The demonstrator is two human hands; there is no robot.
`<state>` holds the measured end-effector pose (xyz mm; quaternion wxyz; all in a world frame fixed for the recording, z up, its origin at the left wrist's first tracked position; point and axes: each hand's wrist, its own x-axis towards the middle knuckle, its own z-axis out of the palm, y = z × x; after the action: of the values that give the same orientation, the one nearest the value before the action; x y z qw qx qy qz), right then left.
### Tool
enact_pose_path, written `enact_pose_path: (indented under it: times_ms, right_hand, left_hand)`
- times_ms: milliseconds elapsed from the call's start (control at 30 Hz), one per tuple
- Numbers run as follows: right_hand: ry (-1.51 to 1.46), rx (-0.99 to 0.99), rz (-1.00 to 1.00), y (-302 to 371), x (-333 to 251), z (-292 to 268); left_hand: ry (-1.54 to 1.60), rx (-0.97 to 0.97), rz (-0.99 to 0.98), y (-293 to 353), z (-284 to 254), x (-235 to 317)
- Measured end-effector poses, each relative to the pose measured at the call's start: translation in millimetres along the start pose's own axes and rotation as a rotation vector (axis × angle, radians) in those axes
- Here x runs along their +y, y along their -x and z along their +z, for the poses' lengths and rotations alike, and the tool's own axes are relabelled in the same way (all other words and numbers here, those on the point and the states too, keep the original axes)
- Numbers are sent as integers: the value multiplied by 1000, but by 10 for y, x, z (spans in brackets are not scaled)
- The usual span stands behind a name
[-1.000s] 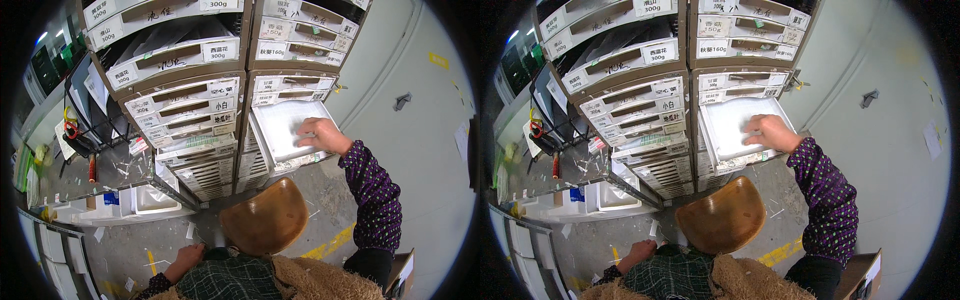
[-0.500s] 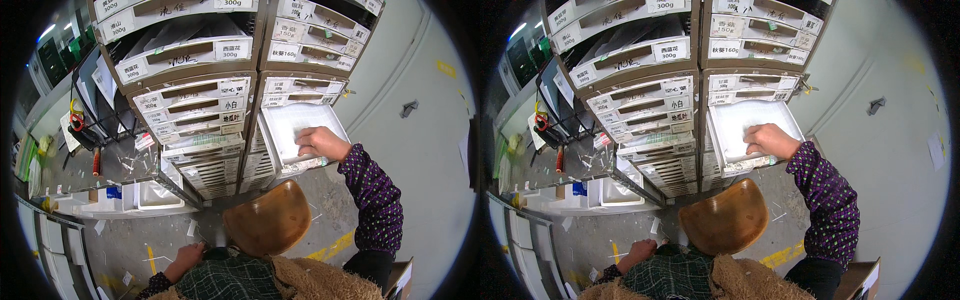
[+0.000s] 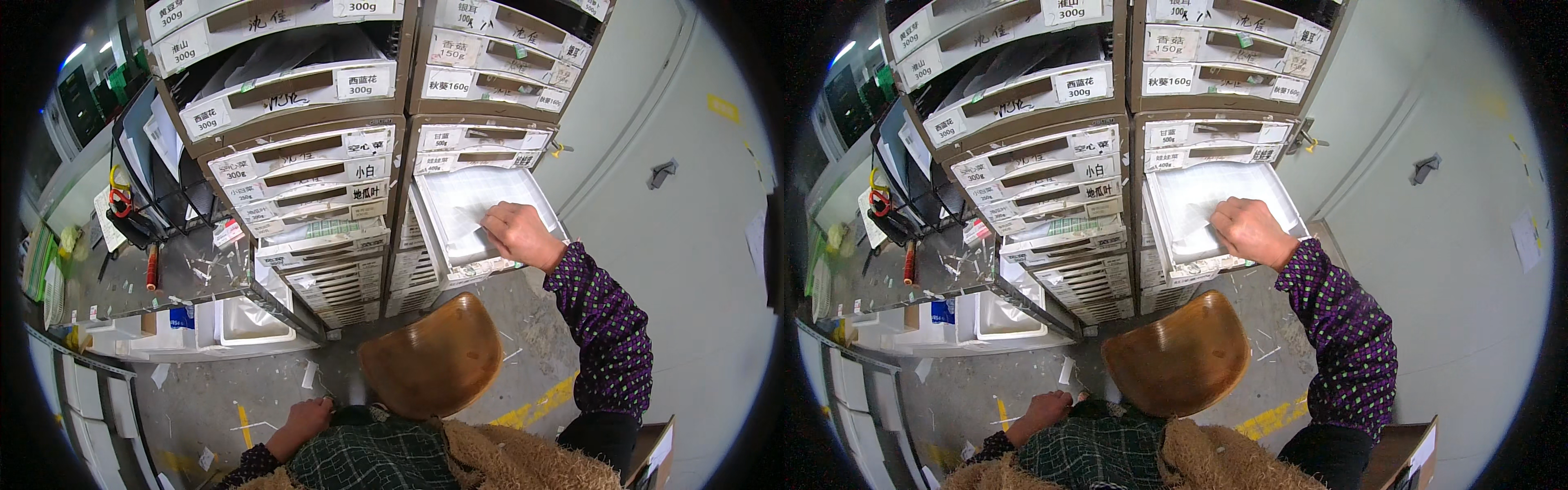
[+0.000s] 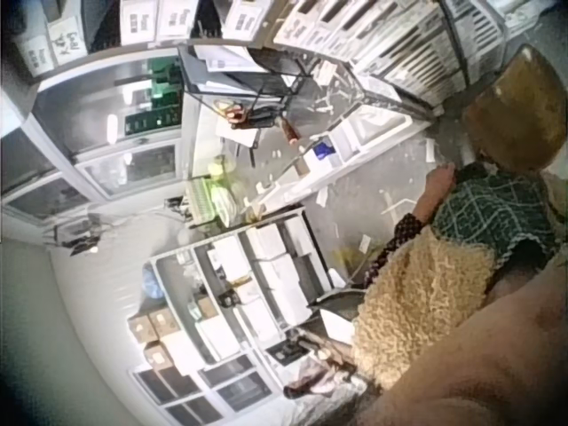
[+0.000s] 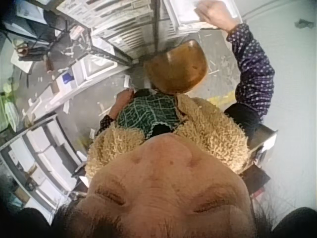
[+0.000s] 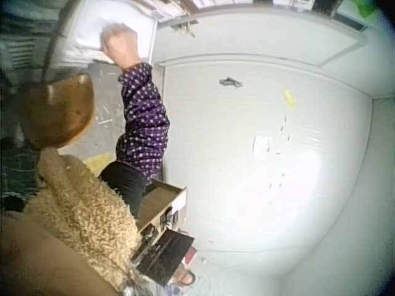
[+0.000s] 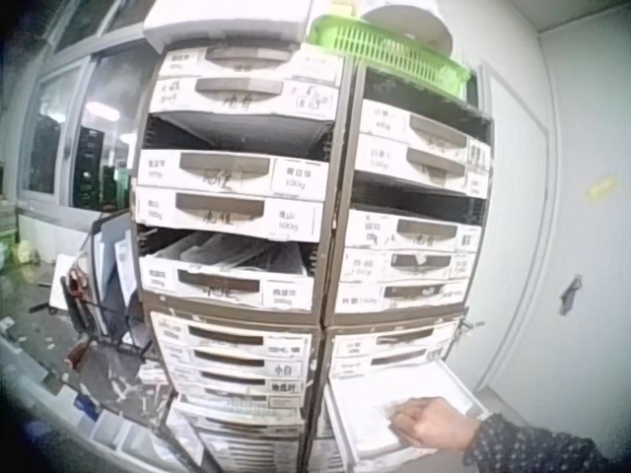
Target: The person retrieves a large sheet of green labels from a drawer in a tall filing cabinet, places it on a metal workbench, writes on it with a pen, and then returns to the cabinet to place the sheet in a different drawer.
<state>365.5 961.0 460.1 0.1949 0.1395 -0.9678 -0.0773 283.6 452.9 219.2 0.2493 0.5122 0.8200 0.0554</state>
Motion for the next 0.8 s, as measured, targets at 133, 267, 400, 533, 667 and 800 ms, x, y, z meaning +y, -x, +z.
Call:
enact_pose_path:
  times_ms: [133,267,400,533,667,800]
  right_hand:
    - [-93,12,62,60,18,8]
    - [-303,-15,171,82,50,80]
    - [-427,-34,185,47,131,70]
    - [-471,-60,201,19,186,40]
    - [-508,-93,276,-11,210,-26]
    - [-354,-27,129,-41,150,-16]
  left_hand:
    - [-23,-21,15,6,-58,32]
    - [-24,-15,6,35,-78,65]
    - [-13,-18,0,40,-8,22]
    - [-26,-26,-32,72,13,32]
    - [-12,-4,-60,112,-14,53]
    - [-10,3,-61,142,58,15]
